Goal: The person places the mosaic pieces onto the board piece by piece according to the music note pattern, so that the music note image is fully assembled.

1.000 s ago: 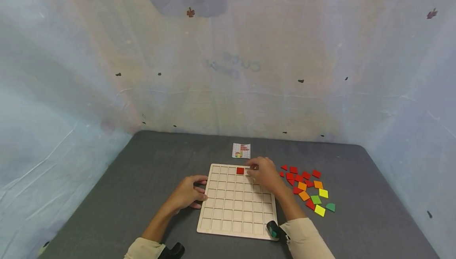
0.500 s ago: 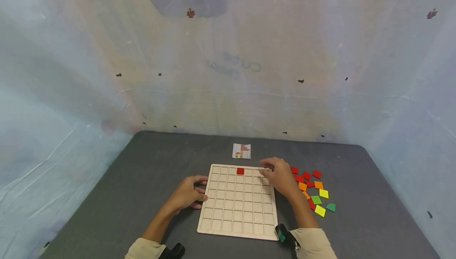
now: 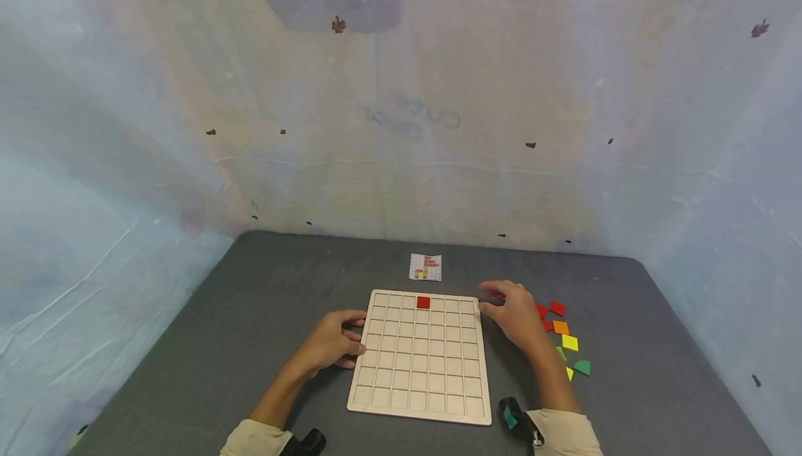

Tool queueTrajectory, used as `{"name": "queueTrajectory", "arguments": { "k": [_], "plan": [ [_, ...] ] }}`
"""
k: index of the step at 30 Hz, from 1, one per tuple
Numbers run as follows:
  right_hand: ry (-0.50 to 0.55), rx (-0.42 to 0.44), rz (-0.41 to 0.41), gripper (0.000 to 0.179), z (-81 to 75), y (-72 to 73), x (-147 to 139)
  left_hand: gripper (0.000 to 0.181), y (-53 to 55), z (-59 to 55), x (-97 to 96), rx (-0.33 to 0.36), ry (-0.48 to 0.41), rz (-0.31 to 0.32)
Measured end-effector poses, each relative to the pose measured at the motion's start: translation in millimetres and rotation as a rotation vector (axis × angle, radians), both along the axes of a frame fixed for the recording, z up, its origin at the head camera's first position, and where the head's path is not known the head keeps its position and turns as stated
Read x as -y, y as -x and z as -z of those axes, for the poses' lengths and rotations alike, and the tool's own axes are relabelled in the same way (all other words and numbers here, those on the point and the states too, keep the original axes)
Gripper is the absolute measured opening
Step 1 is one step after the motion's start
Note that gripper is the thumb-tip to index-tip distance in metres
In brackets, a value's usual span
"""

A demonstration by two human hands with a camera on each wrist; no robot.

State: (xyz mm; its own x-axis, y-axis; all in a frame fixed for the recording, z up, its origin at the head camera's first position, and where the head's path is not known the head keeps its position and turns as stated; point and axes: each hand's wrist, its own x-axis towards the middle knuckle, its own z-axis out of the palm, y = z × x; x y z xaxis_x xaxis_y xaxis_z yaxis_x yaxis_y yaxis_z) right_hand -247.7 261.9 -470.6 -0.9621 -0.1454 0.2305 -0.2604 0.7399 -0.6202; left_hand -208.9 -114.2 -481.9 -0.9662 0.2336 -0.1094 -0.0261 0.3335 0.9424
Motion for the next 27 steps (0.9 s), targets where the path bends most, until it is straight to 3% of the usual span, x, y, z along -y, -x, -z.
{"name": "queueTrajectory", "arguments": {
  "k": [16,27],
  "plan": [
    [-0.038,0.066,0.009,0.051,4.9,-2.9,-24.4,0.068,-0.1,-0.1,-0.5,-0.002,-0.003,-0.006],
    [-0.039,0.07,-0.02,0.046,11.5,-0.8,-26.2,0.067,-1.0,-0.5,0.2,-0.006,-0.013,-0.003]
  ]
}}
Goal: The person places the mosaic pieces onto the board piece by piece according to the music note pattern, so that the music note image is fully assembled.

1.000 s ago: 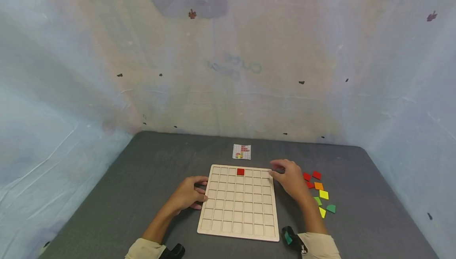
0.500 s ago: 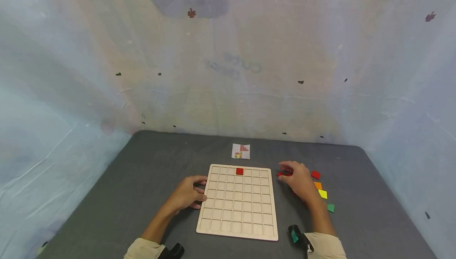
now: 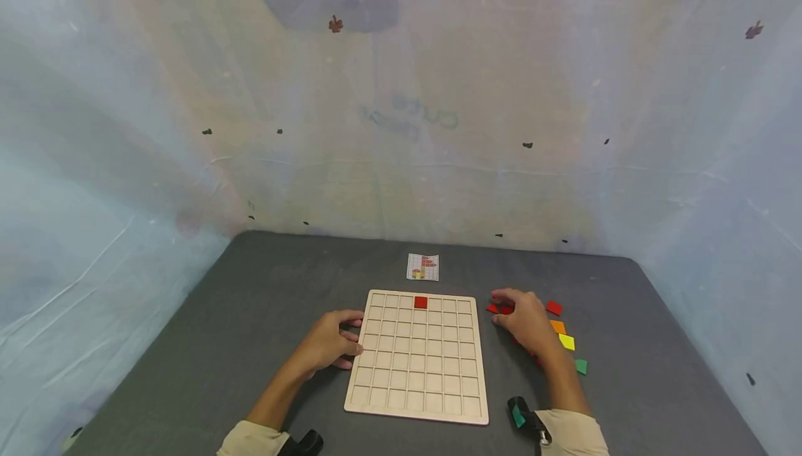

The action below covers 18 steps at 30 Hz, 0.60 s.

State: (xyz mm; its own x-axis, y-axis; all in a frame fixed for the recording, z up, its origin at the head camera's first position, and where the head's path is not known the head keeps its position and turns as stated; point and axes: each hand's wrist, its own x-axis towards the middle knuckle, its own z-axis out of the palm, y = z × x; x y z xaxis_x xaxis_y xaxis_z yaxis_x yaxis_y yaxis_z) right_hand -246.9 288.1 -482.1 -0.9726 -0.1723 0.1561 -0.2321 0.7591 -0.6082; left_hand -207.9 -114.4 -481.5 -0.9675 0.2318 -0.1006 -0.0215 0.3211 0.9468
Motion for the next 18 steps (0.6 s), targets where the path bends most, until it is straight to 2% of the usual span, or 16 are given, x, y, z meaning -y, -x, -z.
{"name": "queueTrajectory", "arguments": {
  "k": [13,18],
  "plan": [
    [0.001,-0.019,-0.014,0.043,0.0,-0.4,3.9,0.067,1.2,0.6,-0.4,0.007,0.009,-0.006],
    [-0.034,-0.029,0.009,0.034,1.4,-1.4,3.2,0.067,1.5,0.2,-0.5,0.01,0.016,-0.008]
  ]
}}
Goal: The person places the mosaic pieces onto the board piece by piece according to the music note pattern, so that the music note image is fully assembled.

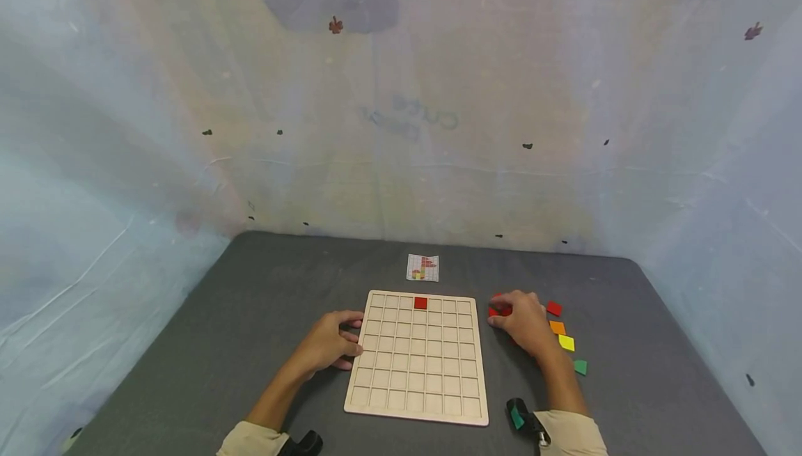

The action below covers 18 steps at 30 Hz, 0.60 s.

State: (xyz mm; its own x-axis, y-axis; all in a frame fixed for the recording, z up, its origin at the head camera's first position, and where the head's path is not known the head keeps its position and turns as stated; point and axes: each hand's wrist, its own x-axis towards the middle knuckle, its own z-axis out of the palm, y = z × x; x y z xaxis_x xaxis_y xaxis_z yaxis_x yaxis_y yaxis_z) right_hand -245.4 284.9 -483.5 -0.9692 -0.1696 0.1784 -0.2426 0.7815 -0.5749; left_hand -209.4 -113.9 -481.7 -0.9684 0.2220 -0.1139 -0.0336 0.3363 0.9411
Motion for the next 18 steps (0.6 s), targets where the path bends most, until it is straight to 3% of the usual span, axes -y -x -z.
{"name": "queueTrajectory", "arguments": {
  "k": [18],
  "plan": [
    [-0.009,0.017,0.004,0.021,-1.3,-0.2,2.6,0.068,-1.9,-1.8,0.2,-0.007,-0.008,0.007]
  ]
}}
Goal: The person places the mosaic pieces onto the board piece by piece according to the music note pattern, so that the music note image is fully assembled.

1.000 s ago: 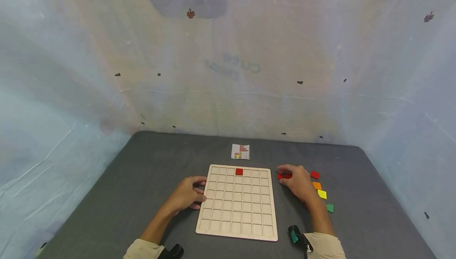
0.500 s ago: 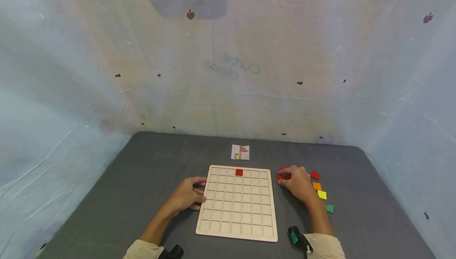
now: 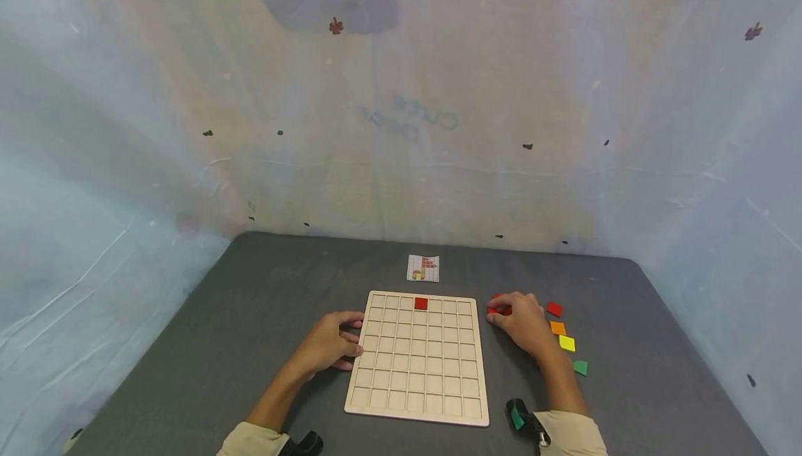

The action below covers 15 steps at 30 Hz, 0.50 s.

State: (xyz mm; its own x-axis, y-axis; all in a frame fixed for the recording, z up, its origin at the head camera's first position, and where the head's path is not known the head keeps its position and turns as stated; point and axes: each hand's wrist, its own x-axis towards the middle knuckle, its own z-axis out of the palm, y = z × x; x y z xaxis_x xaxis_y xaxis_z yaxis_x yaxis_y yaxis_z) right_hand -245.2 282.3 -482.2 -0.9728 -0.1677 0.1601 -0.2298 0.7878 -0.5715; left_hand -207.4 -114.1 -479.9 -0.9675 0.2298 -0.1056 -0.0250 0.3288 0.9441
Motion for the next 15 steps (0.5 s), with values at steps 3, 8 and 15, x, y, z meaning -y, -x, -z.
{"name": "queueTrajectory", "arguments": {
  "k": [3,8,15],
  "plan": [
    [0.01,-0.014,-0.001,0.021,-0.2,1.3,0.7,0.068,-0.3,-0.5,-0.1,0.001,0.0,0.0],
    [0.029,-0.019,0.012,0.022,-3.0,1.7,6.1,0.067,-0.7,-0.7,-0.5,0.002,0.003,-0.002],
    [0.043,-0.026,-0.005,0.023,-8.6,3.5,17.0,0.067,-0.2,0.0,-1.4,-0.007,0.011,-0.003]
  ]
}}
